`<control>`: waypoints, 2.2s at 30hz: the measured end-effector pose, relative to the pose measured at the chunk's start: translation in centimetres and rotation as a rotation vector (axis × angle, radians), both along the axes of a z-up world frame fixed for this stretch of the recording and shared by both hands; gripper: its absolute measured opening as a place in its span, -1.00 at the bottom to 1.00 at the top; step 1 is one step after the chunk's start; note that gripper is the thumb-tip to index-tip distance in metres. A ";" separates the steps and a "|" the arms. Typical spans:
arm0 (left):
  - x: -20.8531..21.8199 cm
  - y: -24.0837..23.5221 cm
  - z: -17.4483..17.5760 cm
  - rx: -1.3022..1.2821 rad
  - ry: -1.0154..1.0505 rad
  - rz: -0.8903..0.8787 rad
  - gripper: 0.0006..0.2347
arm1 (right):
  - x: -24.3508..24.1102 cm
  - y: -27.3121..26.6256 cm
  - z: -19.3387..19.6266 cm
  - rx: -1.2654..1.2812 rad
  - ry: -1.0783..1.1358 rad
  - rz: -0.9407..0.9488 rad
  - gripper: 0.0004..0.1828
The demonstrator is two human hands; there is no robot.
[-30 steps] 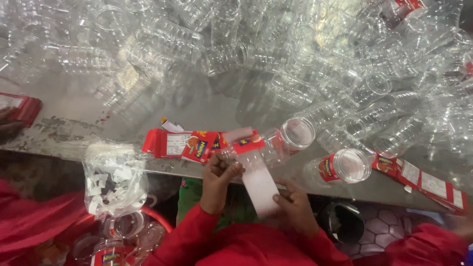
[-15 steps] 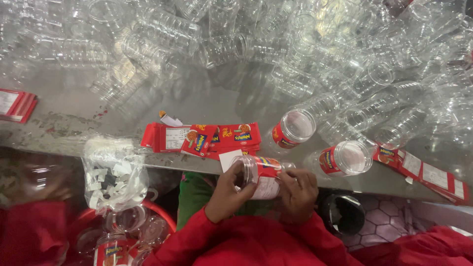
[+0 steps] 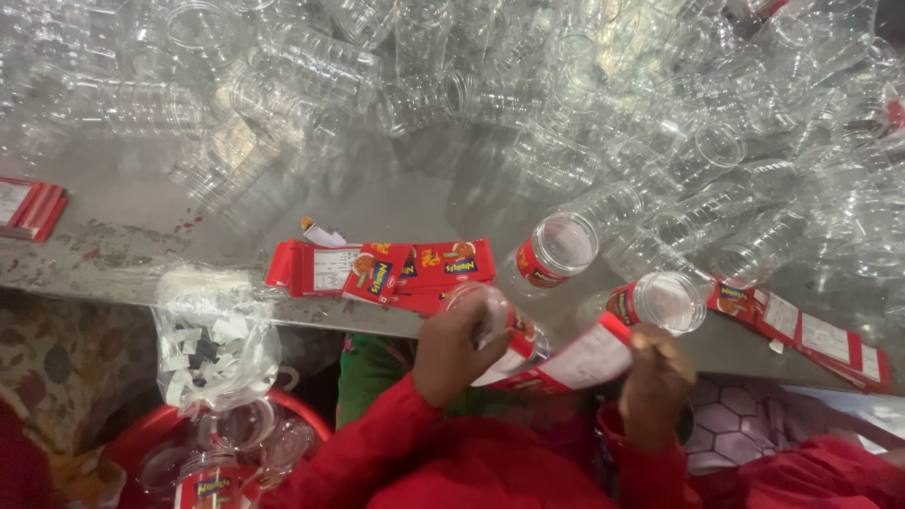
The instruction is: The person applies adhesive labels to clear plastic containers by hand at a workstation.
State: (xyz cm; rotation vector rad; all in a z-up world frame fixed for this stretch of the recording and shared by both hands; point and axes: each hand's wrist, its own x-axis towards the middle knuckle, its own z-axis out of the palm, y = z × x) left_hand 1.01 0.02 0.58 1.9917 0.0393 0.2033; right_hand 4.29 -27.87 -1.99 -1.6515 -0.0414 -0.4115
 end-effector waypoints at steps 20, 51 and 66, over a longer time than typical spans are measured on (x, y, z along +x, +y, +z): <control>-1.0 -5.4 -3.6 -0.558 0.467 -0.854 -0.58 | -2.2 -1.9 1.0 -0.204 0.110 0.005 -0.70; -2.3 -3.9 -4.4 -0.239 -0.063 -0.355 -0.81 | -2.8 4.5 1.9 -0.848 -0.285 0.370 -0.73; -1.9 -3.5 -4.7 -0.062 -0.102 -0.331 -0.83 | -3.2 5.2 -1.8 -0.777 -0.275 0.313 -0.71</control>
